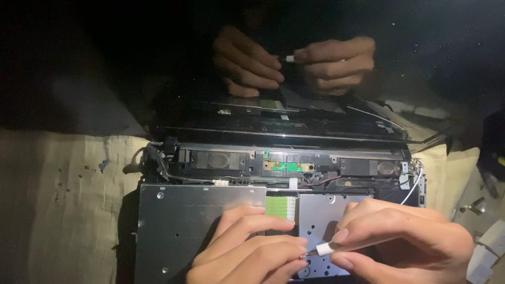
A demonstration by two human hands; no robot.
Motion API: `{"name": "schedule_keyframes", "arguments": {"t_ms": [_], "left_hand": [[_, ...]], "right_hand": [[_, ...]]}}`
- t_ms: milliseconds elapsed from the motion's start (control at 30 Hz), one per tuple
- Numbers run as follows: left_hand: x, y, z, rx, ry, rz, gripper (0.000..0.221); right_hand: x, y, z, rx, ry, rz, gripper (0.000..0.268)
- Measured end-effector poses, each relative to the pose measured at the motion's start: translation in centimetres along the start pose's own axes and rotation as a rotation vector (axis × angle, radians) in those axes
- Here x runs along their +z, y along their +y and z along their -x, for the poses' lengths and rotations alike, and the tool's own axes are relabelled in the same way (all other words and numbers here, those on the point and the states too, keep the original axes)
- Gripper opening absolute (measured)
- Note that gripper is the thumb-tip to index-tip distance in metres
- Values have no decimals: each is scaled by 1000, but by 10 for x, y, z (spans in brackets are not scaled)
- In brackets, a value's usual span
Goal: Finalizing the internal assembly of a laptop by installing screws and connecting internal ribbon cables.
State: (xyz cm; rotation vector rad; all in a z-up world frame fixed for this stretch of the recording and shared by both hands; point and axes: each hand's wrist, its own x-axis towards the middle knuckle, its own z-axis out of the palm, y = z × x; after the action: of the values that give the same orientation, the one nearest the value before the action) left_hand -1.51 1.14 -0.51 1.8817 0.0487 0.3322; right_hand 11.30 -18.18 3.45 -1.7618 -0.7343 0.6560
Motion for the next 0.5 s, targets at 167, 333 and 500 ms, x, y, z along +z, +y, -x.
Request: {"name": "schedule_keyframes", "arguments": {"t_ms": [167,333,500], "left_hand": [[-3,1,-1,3,-40,2,15],[-3,-1,-2,15,-54,0,10],[-1,2,-5,20,2,-26,10]], "right_hand": [[-2,-2,-2,-63,-26,103,28],[2,-18,3,-2,52,279,22],[-7,-6,12,-47,7,302,25]]}}
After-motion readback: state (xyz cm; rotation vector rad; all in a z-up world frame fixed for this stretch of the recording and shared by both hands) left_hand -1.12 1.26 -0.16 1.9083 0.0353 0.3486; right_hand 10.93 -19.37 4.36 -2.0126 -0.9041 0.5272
